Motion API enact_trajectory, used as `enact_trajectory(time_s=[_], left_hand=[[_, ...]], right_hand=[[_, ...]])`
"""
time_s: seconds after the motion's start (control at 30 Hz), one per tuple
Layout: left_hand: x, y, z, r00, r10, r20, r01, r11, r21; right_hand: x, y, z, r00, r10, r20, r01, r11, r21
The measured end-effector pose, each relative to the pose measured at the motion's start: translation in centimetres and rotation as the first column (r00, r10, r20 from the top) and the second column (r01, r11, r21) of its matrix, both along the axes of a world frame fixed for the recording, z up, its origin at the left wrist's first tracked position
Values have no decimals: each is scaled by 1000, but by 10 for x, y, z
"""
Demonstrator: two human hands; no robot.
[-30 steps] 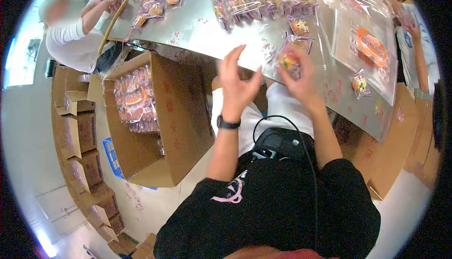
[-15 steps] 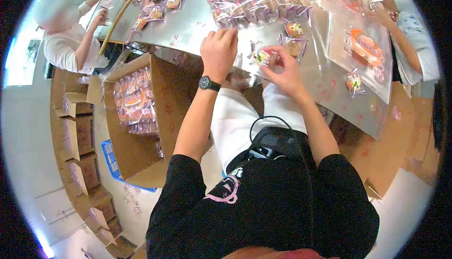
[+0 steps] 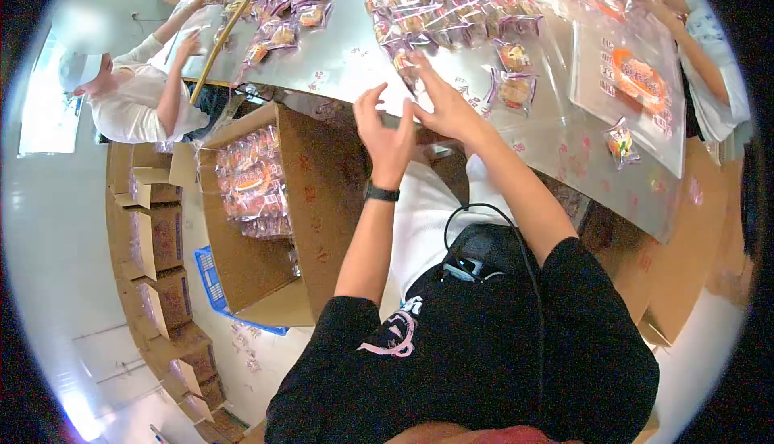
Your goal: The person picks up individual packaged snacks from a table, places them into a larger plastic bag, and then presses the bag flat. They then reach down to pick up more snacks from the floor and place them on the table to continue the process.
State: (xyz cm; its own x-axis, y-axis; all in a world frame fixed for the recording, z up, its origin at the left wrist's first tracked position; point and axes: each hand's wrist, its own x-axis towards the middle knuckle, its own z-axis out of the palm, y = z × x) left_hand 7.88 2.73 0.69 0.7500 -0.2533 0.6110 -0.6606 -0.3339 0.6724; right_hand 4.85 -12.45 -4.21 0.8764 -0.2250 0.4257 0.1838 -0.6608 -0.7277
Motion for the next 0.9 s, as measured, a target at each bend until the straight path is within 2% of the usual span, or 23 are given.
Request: enact_trajectory(time_s=[0.03,0.07,0.13,0.17,0.2,0.23,0.27,0.33,0.37,0.43,0.53,0.57,0.6,0.67,0.7,0.8,0.9], left_hand=[[-6,10,-12,992,13,-124,-28,992,-125],[-13,21,-24,969,9,-248,-70,968,-242],[-35,44,-40,923,71,-378,-193,936,-295],[-44,58,-60,898,201,-392,-281,947,-157],[-52,75,-91,868,260,-424,-281,960,14],[-73,87,-109,903,331,-273,-222,905,362],[-90,93,-120,933,343,-109,-188,721,667],[-73,94,-117,906,278,-320,-64,837,544],[-73,96,-116,871,242,-427,-14,882,471],[-77,87,-110,863,303,-405,-38,836,547],[-74,73,-109,862,344,-373,-60,799,598],[-75,72,-108,854,363,-373,-65,785,616],[-74,70,-108,847,382,-369,-72,771,633],[-75,73,-111,845,378,-377,-71,779,622],[-73,74,-109,846,376,-378,-72,783,618],[-72,78,-107,819,387,-424,-56,789,612],[-71,80,-112,818,396,-418,-65,785,616]], right_hand=[[-8,-8,3,998,-3,-63,0,999,-44],[-20,-16,13,993,-94,-73,79,980,-181],[-50,-28,40,962,-267,-64,213,872,-440],[-65,-33,43,934,-353,-61,281,827,-487],[-80,-40,46,898,-438,-49,347,770,-535],[-91,-49,45,856,-516,-34,403,707,-582],[-99,-61,35,863,-505,-8,422,731,-536],[-106,-72,19,874,-484,45,454,780,-431],[-108,-72,16,882,-470,5,439,818,-371],[-104,-64,40,889,-454,-52,431,870,-238],[-82,-39,62,894,-447,-22,446,885,131],[-65,-37,46,911,-412,-17,393,856,336],[-52,-37,39,939,-324,-116,337,802,492],[-27,-41,29,964,-94,-249,255,596,762],[-14,-39,28,978,-84,-192,207,540,816],[-4,-28,27,973,-87,-214,227,523,822],[-4,-28,30,976,-71,-207,201,668,717]])
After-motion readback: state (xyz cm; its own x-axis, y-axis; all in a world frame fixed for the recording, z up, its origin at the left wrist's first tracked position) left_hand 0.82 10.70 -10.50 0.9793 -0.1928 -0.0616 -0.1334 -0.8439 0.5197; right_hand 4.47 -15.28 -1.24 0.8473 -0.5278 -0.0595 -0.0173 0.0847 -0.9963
